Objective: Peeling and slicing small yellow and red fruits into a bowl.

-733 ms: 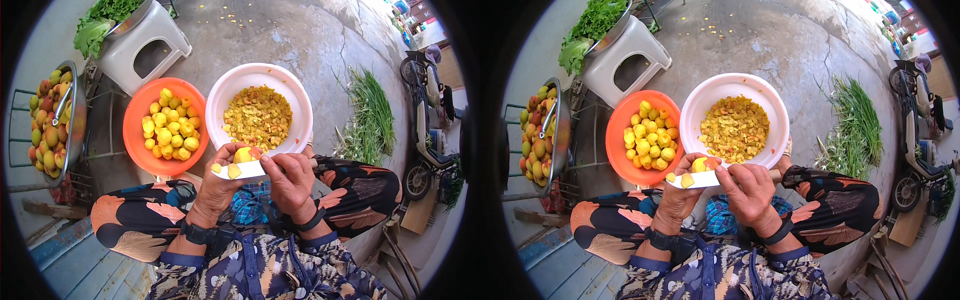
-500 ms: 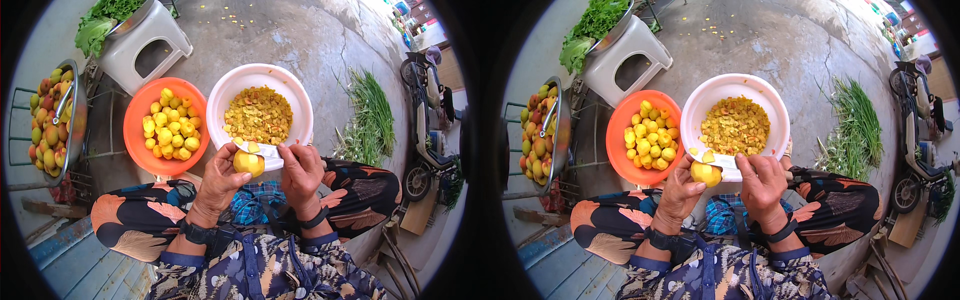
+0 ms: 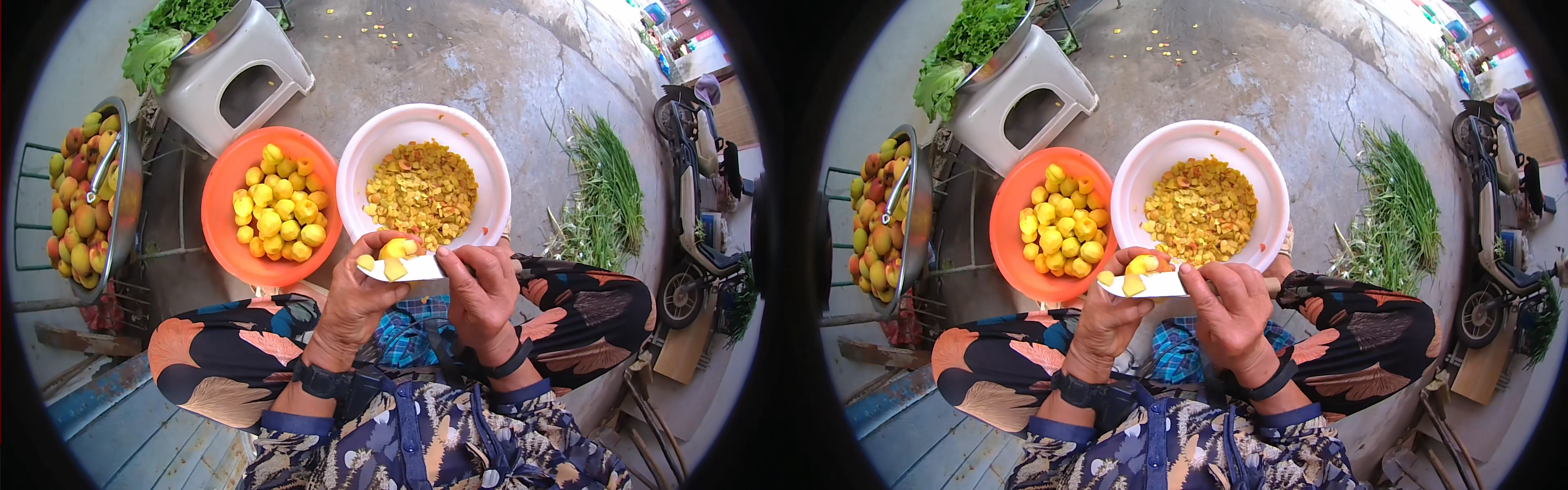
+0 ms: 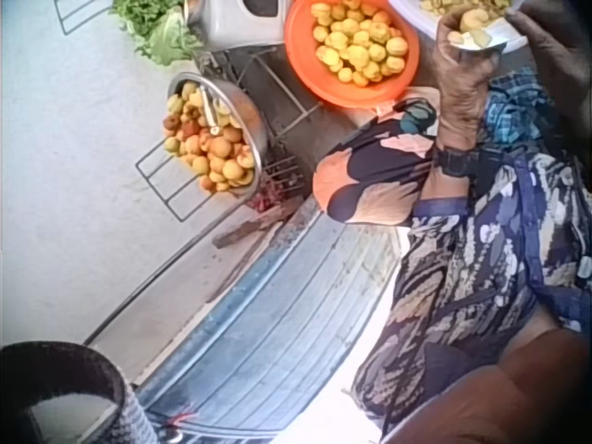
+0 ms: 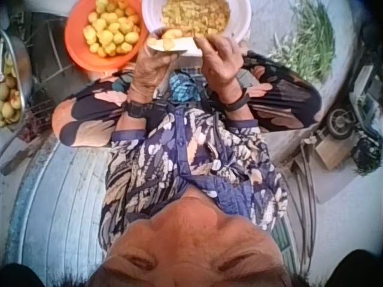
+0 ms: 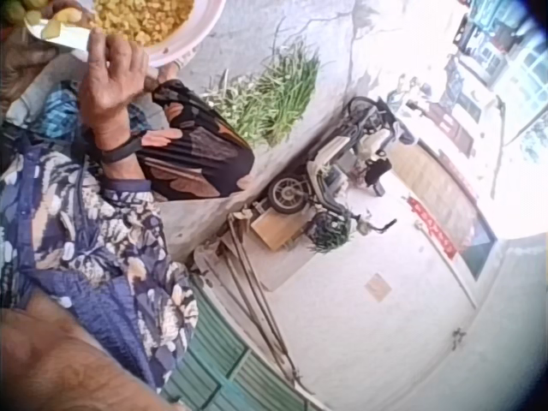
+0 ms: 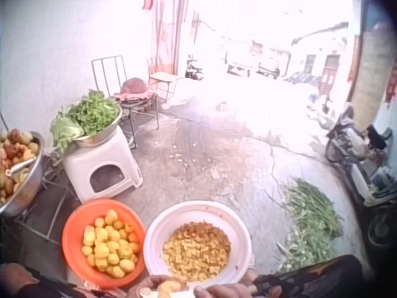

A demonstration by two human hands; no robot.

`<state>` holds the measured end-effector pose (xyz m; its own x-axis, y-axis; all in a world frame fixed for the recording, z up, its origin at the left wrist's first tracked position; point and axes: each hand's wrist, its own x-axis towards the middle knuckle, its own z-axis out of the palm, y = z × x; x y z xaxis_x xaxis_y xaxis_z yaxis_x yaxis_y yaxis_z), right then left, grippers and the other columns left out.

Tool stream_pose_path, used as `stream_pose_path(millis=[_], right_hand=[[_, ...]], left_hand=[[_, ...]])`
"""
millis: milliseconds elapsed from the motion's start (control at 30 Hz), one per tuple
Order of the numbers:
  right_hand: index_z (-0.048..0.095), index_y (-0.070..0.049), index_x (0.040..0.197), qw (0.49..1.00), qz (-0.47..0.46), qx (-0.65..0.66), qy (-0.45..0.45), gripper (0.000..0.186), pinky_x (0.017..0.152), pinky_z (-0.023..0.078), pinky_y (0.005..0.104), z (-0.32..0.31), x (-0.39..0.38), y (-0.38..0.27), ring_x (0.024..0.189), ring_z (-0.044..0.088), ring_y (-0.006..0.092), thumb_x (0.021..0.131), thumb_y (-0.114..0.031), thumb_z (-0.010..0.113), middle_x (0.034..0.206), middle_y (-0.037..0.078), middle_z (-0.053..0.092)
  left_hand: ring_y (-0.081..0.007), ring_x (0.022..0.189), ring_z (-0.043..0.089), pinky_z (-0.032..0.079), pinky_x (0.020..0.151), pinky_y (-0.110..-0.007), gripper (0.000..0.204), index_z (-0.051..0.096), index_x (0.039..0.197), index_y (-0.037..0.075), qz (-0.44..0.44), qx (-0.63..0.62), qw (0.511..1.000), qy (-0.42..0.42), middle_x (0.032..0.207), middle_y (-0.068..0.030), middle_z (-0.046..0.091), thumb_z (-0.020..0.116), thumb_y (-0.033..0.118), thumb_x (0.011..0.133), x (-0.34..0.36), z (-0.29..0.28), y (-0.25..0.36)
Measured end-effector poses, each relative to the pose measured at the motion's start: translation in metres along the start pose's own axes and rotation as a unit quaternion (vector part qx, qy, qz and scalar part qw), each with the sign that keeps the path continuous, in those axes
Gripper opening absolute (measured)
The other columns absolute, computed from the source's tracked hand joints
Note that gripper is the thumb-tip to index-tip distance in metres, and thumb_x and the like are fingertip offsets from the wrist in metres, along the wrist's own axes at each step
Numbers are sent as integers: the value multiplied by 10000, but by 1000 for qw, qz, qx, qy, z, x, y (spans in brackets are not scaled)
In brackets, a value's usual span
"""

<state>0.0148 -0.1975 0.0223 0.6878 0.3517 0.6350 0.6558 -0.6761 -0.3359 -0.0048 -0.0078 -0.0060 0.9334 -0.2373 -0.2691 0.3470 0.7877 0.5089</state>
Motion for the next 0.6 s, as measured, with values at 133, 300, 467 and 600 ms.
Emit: stream_pose_path(millis=[133,300,467,600], right_hand=[[757,-13,1090,999,36,-12,20,399,668,519,385,2,-5,6,784,636,283,696,20,700,928,119,660],[757,0,1049,996,58,-56,29,335,663,519,378,4,-7,15,779,641,279,718,28,708,884,114,656],[757,4,1019,978,207,-6,31,309,735,512,405,2,-11,29,778,644,287,741,116,685,857,119,671],[755,9,1030,988,151,-2,23,314,765,517,417,3,-4,13,783,643,280,735,104,698,859,110,665]], left_hand=[[-253,1320,559,426,1169,-414,694,477,1396,-4,-9,-6,1000,4,1369,-162,594,732,-109,759,2,5,4],[-263,1327,553,416,1175,-422,703,458,1411,-8,-11,-16,1000,13,1378,-184,585,742,-51,770,1,4,4],[-313,1317,567,429,1169,-432,668,463,1425,-15,-3,-71,997,-30,1401,-215,567,746,60,825,2,5,8],[-333,1345,548,436,1167,-444,621,483,1431,-26,-2,-110,994,-24,1434,-238,543,732,152,891,5,3,7]])
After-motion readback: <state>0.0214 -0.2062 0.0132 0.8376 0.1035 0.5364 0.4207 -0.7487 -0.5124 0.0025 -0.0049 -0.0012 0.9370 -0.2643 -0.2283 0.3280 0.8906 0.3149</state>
